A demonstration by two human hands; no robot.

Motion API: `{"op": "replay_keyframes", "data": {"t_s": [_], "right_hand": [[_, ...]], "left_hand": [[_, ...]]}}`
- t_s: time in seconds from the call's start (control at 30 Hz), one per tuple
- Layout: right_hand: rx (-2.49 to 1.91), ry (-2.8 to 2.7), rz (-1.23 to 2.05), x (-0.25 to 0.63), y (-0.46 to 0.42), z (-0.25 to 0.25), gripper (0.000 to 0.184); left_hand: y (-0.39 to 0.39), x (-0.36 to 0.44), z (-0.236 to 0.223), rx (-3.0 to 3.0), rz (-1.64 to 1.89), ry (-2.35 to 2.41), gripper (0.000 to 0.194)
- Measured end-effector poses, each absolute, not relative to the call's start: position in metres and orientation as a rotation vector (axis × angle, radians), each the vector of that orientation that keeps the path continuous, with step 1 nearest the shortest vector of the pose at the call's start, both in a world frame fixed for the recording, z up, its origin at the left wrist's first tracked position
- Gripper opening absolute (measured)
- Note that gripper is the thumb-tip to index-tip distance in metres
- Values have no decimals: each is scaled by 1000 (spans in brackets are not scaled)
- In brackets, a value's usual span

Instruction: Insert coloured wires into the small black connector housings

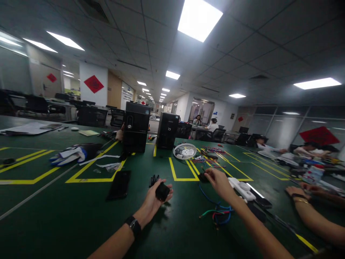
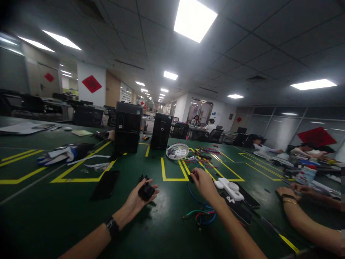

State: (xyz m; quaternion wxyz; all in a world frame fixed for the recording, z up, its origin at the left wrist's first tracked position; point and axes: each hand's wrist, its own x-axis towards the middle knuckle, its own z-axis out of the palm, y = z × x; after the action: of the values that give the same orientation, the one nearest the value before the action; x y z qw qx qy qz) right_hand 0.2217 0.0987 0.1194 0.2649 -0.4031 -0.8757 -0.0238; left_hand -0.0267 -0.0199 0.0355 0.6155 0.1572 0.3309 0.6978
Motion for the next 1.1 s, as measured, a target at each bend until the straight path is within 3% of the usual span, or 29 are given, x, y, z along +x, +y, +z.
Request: {"op": "replay_keyframes", "data": {"t_s": [0.13,0.27,0.63,0.87,1.1], "right_hand": [[-817,-2387,52,153,59,106,24],[-724,-2406,178,108,38,63,20],[-595,-2359,396,116,40,40,25],[-643,-2434,252,112,39,39,27],[-757,-2573,-119,112,34,39,28]], "left_hand": [[-21,-27,35,428,1610,745,41],[-16,-29,28,378,1688,755,31],[-16,-29,21,438,1656,811,25],[-15,-28,18,512,1670,829,25],[-13,-27,12,637,1646,1036,41]]}}
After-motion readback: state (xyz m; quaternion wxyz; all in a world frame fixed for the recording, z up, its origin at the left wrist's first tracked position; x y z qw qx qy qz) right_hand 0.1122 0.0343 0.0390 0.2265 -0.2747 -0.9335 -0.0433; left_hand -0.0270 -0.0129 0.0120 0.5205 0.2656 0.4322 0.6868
